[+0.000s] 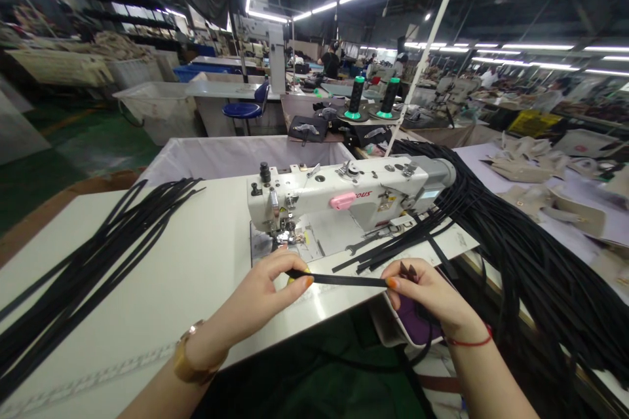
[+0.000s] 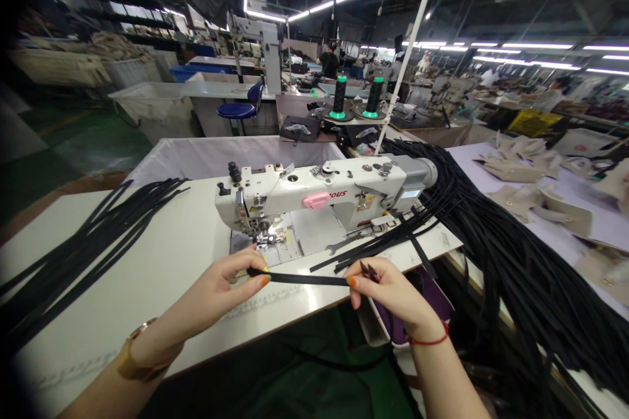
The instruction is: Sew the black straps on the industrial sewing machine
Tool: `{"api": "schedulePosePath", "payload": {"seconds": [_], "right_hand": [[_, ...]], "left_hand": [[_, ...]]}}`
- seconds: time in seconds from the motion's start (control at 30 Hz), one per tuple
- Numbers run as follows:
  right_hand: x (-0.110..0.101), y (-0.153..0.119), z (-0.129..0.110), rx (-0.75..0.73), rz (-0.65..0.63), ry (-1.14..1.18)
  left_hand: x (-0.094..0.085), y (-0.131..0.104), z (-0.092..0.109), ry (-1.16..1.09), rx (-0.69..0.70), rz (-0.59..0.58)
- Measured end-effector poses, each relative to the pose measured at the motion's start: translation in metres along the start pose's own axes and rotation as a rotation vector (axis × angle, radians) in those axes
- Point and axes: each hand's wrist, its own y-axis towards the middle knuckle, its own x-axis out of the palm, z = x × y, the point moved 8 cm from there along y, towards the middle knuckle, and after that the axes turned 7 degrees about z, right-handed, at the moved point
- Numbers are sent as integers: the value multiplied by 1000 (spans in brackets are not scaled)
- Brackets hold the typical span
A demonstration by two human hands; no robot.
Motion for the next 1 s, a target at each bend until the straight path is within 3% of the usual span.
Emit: {"api": "schedulePosePath", "payload": {"seconds": [0.1, 0.47, 0.8, 1.0], "right_hand": [[13, -1, -9, -5, -34, 70], [27, -6, -27, -91, -108, 104], [16, -14, -22, -68, -56, 116], [2, -17, -3, -22, -12, 120]], "left_hand": [[-4, -4, 6, -34, -11, 1], [-14, -10, -13, -78, -58, -13], [-20, -13, -76, -138, -199, -21], [-19, -10, -85, -178, -208, -32]]}}
